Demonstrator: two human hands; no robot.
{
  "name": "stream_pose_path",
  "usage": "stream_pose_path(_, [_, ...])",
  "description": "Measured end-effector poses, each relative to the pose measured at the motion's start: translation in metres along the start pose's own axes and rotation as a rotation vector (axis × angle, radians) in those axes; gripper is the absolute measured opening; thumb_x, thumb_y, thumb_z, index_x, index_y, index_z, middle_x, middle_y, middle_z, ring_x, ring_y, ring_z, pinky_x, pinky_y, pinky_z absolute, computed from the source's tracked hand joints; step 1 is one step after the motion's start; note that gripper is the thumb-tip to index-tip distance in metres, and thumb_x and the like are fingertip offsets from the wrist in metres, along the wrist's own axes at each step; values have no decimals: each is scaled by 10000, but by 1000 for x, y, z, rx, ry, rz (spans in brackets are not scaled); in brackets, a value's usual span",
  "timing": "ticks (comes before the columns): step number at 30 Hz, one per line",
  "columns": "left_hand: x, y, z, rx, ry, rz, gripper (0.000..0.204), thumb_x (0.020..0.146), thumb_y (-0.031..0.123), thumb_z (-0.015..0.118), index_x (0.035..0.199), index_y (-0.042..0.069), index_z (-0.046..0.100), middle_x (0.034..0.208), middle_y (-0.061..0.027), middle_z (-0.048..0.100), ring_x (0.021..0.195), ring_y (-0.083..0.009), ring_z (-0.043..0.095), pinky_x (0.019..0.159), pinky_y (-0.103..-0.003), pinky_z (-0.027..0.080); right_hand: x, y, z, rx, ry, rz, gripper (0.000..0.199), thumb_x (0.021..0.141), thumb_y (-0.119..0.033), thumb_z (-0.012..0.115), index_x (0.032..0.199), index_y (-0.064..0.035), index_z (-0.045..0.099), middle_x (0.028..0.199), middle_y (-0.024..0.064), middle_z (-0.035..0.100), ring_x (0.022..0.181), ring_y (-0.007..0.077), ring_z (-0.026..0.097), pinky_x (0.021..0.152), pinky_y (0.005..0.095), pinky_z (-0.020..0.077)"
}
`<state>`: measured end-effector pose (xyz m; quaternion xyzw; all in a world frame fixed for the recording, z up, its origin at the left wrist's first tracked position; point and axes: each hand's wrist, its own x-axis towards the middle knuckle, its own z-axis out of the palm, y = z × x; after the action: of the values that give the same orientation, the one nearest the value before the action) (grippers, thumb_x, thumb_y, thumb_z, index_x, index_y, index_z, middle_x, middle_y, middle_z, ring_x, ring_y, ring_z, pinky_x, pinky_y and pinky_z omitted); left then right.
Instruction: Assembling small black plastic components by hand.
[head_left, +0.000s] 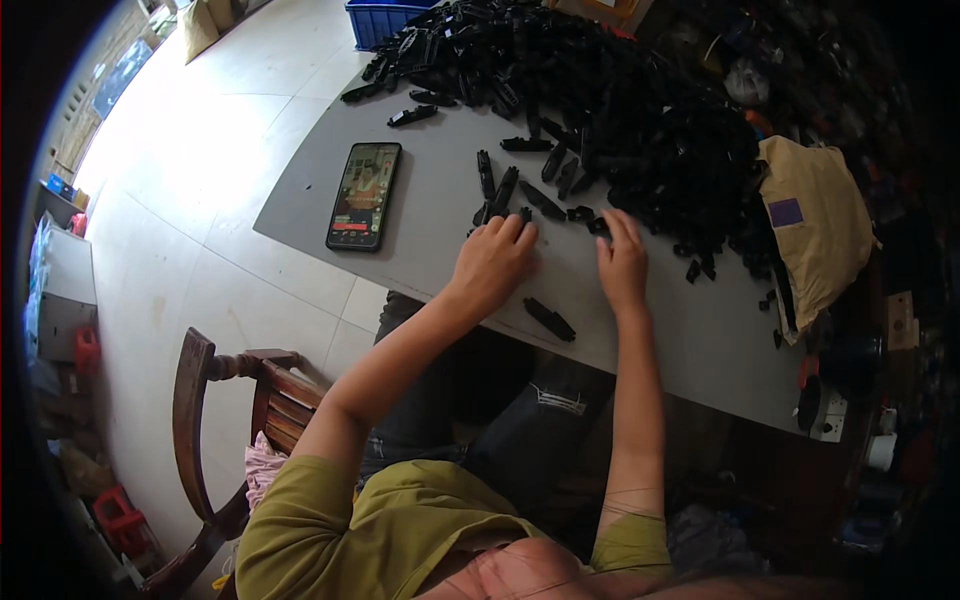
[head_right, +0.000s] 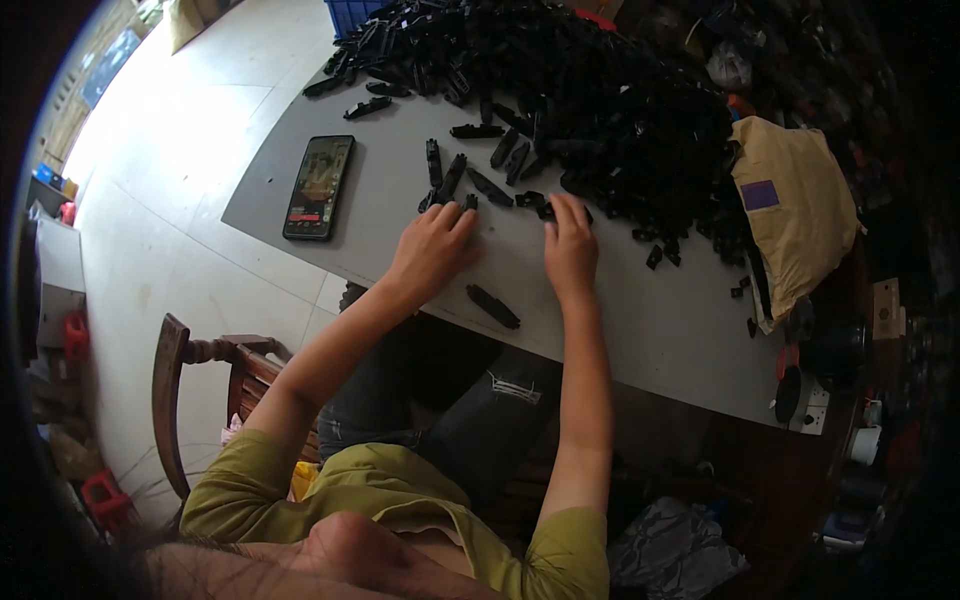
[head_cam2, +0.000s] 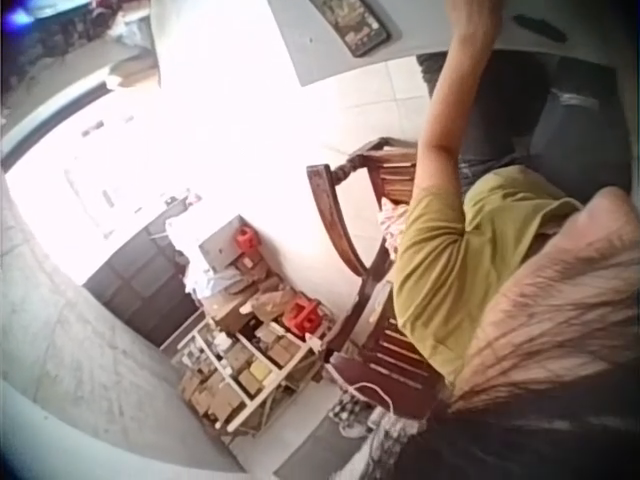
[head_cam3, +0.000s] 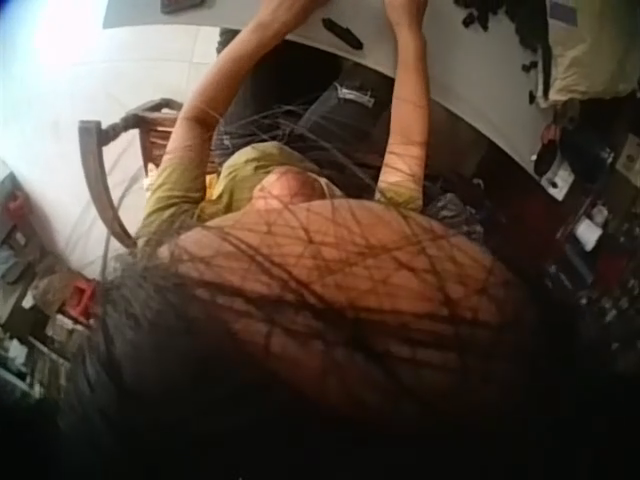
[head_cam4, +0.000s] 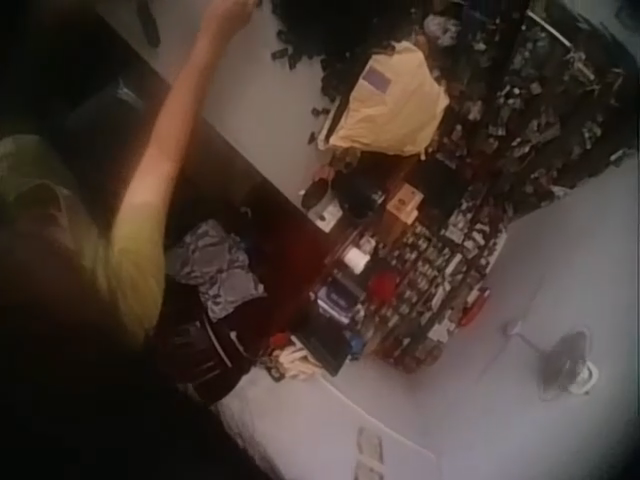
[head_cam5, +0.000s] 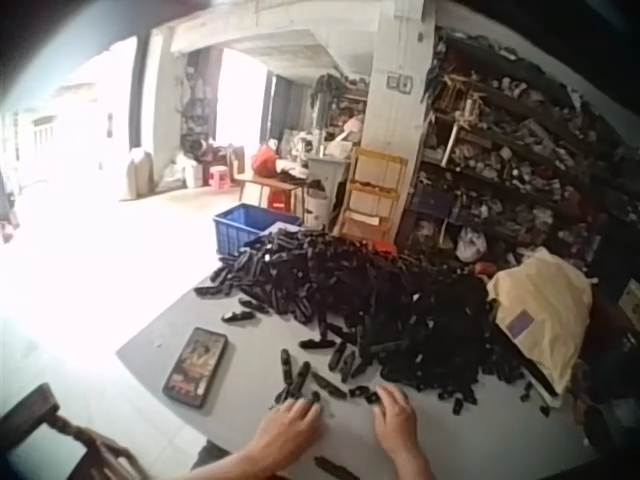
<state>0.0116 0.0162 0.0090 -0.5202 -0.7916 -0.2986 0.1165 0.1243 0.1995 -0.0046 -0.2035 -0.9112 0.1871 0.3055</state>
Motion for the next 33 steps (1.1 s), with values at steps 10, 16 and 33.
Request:
stream_pose_path(10, [-21,-1,8,-217,-132,172,321,736,60,640,1048,48,565,925,-81,574,906,-274,539,804,-373,453,-25,-18,-21,671,-12,639,167,949,-91,517,1073,-67,627,990,36,604,772,123,619,624,254,482])
stream_pose_path(16, [-17,-1,5,-467,-130,34,304,715,18,694,1008,45,618,933,-109,590,895,-316,549,800,-381,460,-51,-18,-25,741,-214,388,331,948,-98,543,1273,-34,557,858,-16,519,656,57,480,553,186,374])
stream_pose_path(33, [-7,-17,11,-608,-217,98,244,669,42,730,904,17,671,924,-122,631,890,-307,578,796,-385,478,-39,-26,-29,197,-321,-105,333,688,-73,757,1018,-99,724,879,49,563,853,221,522,763,330,449])
